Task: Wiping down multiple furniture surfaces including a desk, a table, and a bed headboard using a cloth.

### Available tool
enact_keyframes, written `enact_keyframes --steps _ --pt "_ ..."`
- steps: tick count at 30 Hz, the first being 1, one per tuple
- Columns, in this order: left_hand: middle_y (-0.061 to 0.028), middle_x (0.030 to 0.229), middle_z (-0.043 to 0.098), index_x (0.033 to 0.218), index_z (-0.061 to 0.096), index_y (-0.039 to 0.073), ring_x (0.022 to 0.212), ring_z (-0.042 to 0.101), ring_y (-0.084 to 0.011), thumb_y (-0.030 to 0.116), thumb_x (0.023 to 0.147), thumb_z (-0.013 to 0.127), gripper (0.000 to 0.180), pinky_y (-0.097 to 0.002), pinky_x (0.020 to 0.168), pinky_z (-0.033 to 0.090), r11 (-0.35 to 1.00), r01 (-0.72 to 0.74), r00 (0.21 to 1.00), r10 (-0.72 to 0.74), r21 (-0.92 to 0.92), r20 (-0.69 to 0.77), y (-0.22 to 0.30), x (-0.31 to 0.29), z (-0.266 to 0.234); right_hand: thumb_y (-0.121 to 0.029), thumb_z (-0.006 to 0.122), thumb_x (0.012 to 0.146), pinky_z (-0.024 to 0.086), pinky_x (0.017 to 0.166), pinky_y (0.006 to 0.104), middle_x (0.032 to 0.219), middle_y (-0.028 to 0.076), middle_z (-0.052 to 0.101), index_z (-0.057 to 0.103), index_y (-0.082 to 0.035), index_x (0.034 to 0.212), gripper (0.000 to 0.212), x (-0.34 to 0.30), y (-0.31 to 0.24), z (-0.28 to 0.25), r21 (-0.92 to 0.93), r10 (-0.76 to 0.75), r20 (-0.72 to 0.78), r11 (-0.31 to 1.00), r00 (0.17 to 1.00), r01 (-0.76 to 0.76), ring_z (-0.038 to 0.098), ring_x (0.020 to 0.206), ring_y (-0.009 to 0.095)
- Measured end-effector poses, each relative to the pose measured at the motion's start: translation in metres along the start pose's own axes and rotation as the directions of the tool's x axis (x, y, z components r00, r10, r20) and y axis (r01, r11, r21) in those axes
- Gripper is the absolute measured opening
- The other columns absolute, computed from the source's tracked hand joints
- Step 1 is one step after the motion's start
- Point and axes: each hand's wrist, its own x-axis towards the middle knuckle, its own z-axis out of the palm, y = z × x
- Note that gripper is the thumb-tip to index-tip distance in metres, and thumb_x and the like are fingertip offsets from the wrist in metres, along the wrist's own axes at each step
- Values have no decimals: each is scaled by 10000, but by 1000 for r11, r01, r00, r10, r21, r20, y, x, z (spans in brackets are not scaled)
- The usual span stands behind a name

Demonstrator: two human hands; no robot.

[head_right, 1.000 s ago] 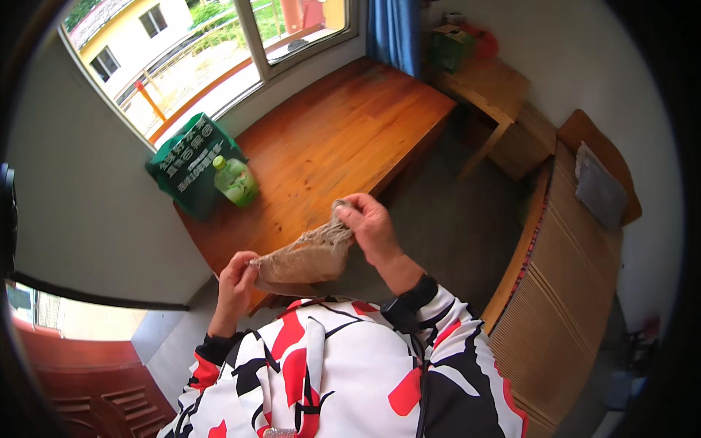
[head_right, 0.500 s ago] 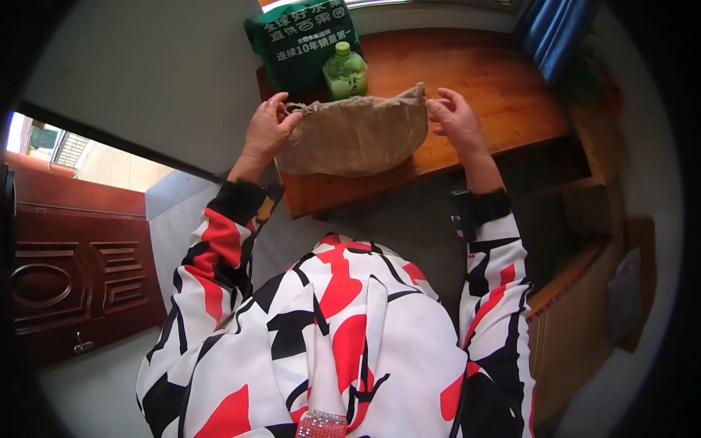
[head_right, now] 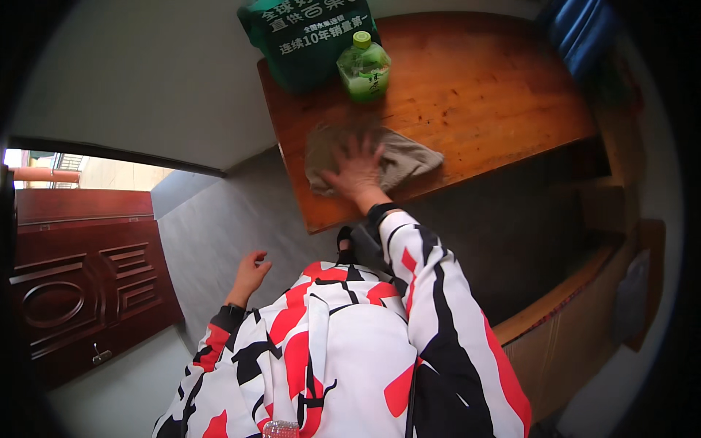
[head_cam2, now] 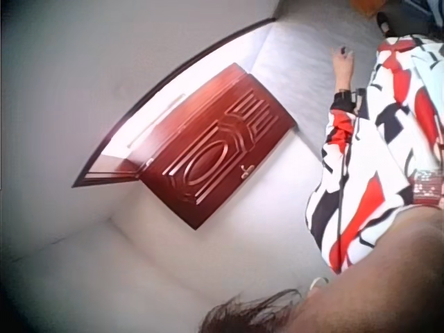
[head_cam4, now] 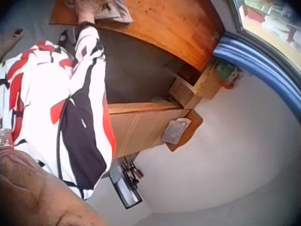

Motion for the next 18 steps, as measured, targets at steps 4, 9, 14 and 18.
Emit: enact_keyframes --steps 4,9,14,18 --pt "-194 1081 630 1160 587 1 881 643 -278 232 780 645 449 -362 793 507 999 34 997 -35 14 73 -4 13 -8 -422 579 799 181 1057 596 1396 97 385 544 -208 1245 496 -32 -32 12 135 -328 -105 931 939 340 257 1340 359" --pt "-175 1074 633 1154 588 14 876 643 -269 214 794 636 415 -347 785 508 998 -63 991 59 28 121 22 56 -15 -286 558 829 239 1067 483 1379 69 430 553 -207 1234 413 -37 63 -3 -6 -264 -137 964 955 265 322 1320 280" --pt "-138 1015 642 1095 610 9 848 637 -218 138 826 603 299 -300 756 504 971 -210 970 222 -115 97 107 84 -14 -279 498 890 212 1072 489 1428 85 380 477 -165 1313 438 -25 231 -35 -169 201 -264 953 943 -250 286 1339 301" --pt "-128 995 641 1057 621 7 835 631 -199 123 847 587 242 -294 748 499 934 -312 938 332 -174 97 192 99 9 -405 513 878 156 1094 547 1452 100 350 468 -167 1337 519 -3 214 -22 -152 286 -291 928 913 -339 234 1367 333"
